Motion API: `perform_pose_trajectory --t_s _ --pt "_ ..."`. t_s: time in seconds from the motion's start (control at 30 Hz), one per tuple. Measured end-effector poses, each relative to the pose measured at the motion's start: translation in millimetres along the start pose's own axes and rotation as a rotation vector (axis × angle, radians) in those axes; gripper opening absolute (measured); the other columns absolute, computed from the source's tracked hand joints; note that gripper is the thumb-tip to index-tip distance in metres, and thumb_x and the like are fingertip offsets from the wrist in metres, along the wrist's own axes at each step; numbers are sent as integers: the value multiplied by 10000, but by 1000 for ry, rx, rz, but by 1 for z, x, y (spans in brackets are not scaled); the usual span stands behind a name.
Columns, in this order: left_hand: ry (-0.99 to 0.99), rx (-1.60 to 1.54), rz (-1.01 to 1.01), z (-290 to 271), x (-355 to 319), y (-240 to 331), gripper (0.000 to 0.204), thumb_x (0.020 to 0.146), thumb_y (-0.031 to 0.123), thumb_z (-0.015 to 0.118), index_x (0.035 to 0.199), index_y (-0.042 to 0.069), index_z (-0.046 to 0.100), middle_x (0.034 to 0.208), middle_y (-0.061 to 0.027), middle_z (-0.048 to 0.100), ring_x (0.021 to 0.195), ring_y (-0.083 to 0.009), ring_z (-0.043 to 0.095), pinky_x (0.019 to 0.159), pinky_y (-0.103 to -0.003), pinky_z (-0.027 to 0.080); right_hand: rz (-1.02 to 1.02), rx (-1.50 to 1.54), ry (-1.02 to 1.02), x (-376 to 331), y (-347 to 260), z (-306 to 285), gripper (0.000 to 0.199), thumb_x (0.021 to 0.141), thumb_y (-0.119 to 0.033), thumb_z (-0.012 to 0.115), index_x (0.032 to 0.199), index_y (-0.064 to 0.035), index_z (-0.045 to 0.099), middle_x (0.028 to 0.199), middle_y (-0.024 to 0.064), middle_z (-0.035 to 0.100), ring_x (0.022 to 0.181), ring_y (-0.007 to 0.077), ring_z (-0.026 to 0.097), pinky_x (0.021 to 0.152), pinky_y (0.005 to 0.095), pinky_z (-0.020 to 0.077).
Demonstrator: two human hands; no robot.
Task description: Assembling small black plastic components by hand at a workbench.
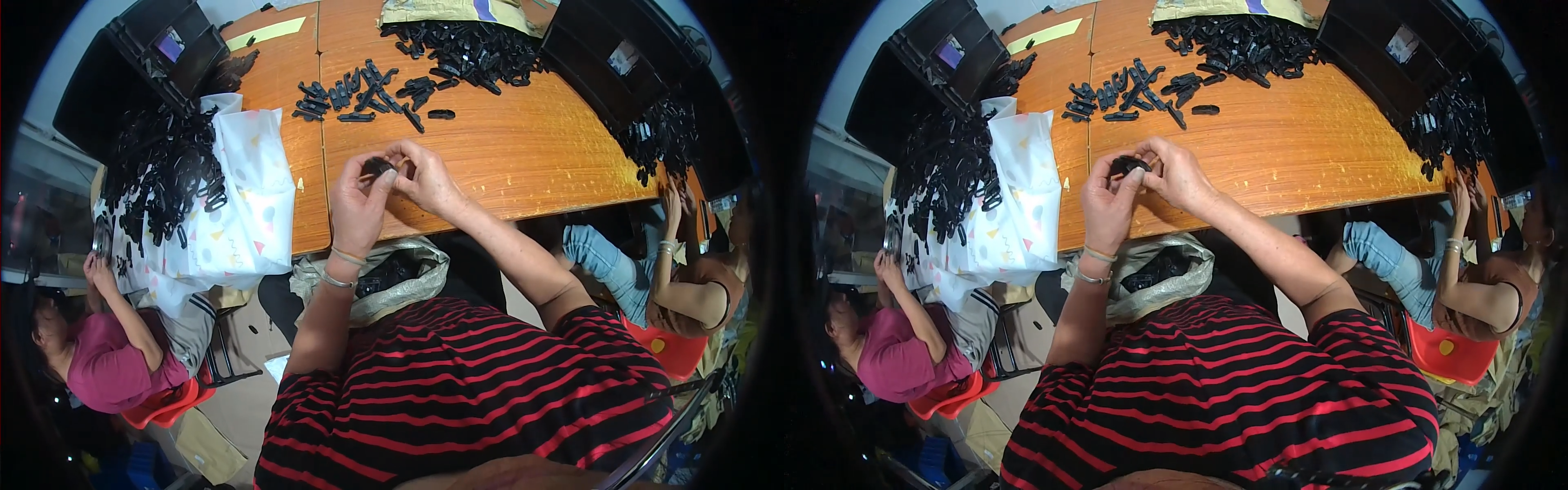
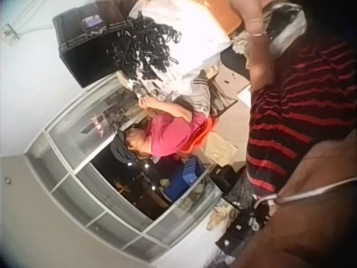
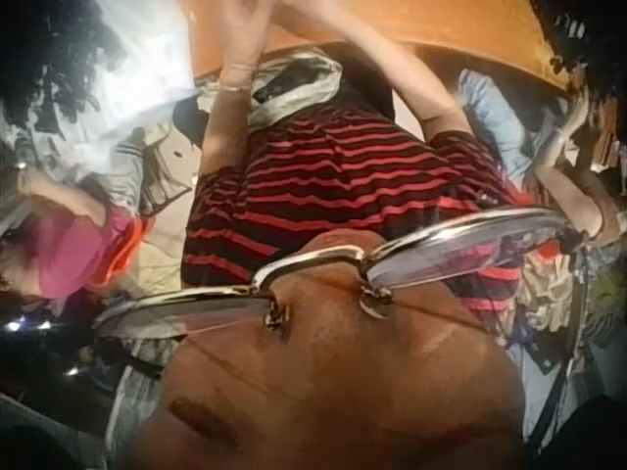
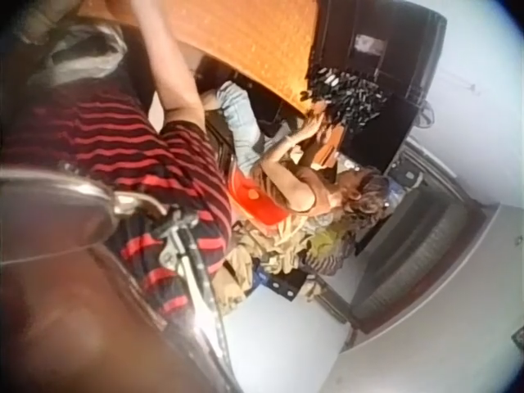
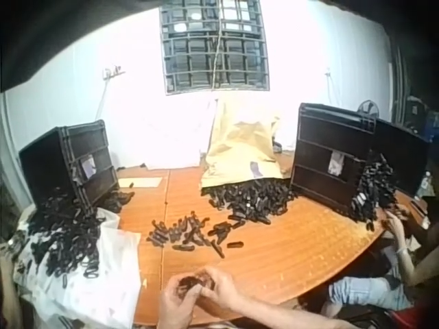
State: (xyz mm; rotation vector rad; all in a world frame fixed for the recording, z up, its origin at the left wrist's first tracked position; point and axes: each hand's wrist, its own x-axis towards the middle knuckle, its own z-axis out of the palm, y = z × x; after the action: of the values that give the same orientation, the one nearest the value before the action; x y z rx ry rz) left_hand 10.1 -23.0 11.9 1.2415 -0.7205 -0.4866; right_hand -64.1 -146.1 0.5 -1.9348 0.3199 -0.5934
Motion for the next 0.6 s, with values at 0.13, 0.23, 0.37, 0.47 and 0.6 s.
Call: perform_pose_trajectory --t_s 0.13,0.23,0.37,0.47,0.6 --pt "18 399 160 -12 1 0 197 880 88 640 1054 1 611 974 -41 614 812 -106 575 735 -240 473 -72 -161 8 -12 -1 2 268 751 -128 763 911 -6 586 710 102 589 601 202 590 546 327 470" --pt "-44 54 -113 -36 10 -13 205 901 116 618 1058 -15 605 994 -51 625 853 -81 566 738 -209 457 -75 -218 -40 -22 -8 -2 288 734 -198 778 824 -13 576 679 111 543 598 261 556 545 361 443" --pt "-15 448 52 -44 52 -25 236 884 135 637 1061 -18 600 989 -70 629 852 -117 591 769 -246 472 -216 -307 -185 -52 4 2 297 707 -220 765 828 -25 577 773 156 562 741 372 573 623 437 447" --pt "20 892 237 -53 88 -40 252 823 95 668 1058 31 604 990 -96 604 877 -229 606 792 -321 485 -251 -337 -333 -79 0 11 299 694 -201 754 845 -25 566 802 152 574 763 376 579 637 444 456" --pt "11 1158 384 -49 114 -54 296 757 60 699 1038 59 605 1014 -117 584 984 -303 543 839 -378 466 -239 -513 -506 -91 -1 13 383 727 -223 735 1023 -45 568 890 125 554 802 338 601 631 413 485"
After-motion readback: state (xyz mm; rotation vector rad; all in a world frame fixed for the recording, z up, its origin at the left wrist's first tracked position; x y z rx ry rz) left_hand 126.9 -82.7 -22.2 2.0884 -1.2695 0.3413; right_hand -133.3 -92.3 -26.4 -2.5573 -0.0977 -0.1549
